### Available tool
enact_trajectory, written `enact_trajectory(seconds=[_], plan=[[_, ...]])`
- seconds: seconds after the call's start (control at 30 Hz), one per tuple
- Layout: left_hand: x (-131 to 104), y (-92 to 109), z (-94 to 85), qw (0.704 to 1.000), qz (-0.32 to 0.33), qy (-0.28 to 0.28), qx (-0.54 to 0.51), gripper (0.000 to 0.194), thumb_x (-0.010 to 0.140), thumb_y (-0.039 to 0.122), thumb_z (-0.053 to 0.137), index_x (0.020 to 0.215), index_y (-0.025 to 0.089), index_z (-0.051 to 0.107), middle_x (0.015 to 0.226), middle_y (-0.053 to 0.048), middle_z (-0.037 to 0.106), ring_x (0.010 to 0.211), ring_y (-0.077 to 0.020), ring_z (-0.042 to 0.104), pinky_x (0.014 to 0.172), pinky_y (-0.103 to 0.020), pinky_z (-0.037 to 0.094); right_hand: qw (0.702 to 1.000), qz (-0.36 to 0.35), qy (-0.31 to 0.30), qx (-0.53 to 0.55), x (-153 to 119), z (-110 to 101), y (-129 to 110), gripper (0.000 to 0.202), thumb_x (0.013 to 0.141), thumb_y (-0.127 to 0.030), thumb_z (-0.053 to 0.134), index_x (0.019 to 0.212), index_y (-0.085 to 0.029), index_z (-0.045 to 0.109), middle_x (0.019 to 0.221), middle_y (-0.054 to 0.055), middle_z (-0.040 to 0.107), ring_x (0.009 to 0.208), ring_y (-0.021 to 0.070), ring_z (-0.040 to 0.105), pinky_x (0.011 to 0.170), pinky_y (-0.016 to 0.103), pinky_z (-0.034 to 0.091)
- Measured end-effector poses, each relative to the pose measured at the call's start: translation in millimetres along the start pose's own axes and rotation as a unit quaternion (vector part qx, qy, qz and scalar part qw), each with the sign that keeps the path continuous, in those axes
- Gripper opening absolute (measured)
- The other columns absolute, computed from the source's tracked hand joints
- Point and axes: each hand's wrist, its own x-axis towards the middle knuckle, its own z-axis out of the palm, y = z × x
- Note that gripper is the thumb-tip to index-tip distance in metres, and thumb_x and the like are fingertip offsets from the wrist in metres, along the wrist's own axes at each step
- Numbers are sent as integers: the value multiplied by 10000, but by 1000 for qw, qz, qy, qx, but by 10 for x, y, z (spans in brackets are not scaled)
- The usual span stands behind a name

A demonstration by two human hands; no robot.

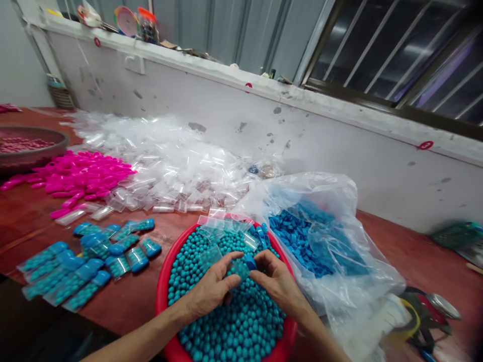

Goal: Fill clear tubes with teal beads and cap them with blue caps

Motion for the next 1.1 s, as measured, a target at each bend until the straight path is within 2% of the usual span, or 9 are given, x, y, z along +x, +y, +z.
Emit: enact_trajectory(seconds=[0.1, 0.23, 0.33, 0.5, 0.7, 0.87, 0.97, 1.03, 1.1], plan=[[5, -5, 3, 1000, 1, -2, -7, 527, 764, 280, 488, 1249, 168, 315, 561, 84, 413, 358, -33, 360, 342, -150, 275, 992, -46, 22, -115, -26, -22, -15, 126, 776, -214, 513, 892, -192, 558, 771, 4, 603, 702, 157, 550, 646, 276, 434], [11, -1, 5, 1000, 3, 2, -17, 517, 764, 279, 495, 1238, 161, 324, 554, 82, 424, 358, -30, 357, 340, -142, 281, 968, -142, -1, -209, -57, -19, 47, 278, 812, -215, 477, 1083, -202, 540, 989, 60, 618, 900, 211, 544, 822, 363, 406], [14, 7, 6, 1000, 3, -3, -30, 506, 767, 300, 491, 1228, 167, 330, 573, 79, 438, 341, -23, 354, 332, -140, 289, 980, -128, -6, -151, -51, 8, 82, 285, 833, -215, 449, 1105, -208, 537, 1006, 49, 615, 918, 185, 548, 842, 331, 415], [4, 9, -2, 1000, -8, 4, -18, 542, 765, 319, 492, 1251, 168, 305, 564, 75, 462, 335, -31, 395, 317, -129, 275, 998, -37, 19, -39, -3, 38, 89, 174, 788, -224, 525, 934, -197, 615, 811, 7, 623, 749, 152, 573, 700, 262, 466], [11, -33, 36, 998, -11, 29, -62, 514, 772, 342, 494, 1231, 191, 318, 572, 69, 492, 327, -28, 392, 304, -120, 255, 996, -85, 23, -25, -3, 113, 100, 189, 801, -208, 503, 936, -210, 635, 843, 16, 636, 779, 151, 578, 718, 263, 452], [23, -33, 56, 991, -14, 84, -104, 430, 749, 337, 518, 1125, 171, 392, 474, 106, 385, 327, -28, 307, 292, -115, 242, 986, -141, 70, -54, -45, 295, 82, 245, 814, -160, 464, 995, -215, 619, 829, 36, 605, 795, 158, 557, 732, 284, 439], [8, -3, -3, 992, -25, 87, -83, 411, 754, 361, 508, 1105, 178, 399, 466, 104, 389, 316, -28, 313, 286, -114, 236, 991, -132, 12, -29, -36, 239, 43, 286, 805, -157, 471, 1047, -241, 600, 864, 30, 596, 818, 155, 548, 765, 293, 428], [-5, 19, -44, 996, -27, 58, -66, 408, 761, 372, 494, 1109, 186, 393, 490, 90, 437, 318, -34, 361, 293, -116, 255, 995, -88, -33, 25, 1, 122, 16, 260, 779, -183, 517, 1012, -244, 614, 848, 16, 598, 799, 151, 553, 744, 284, 434], [-16, 41, -60, 998, -25, 26, -52, 411, 757, 368, 493, 1113, 194, 382, 539, 73, 486, 331, -43, 413, 304, -123, 285, 994, -23, -36, 105, 54, 8, -1, 230, 710, -217, 599, 939, -226, 623, 805, 2, 593, 724, 144, 558, 656, 263, 452]])
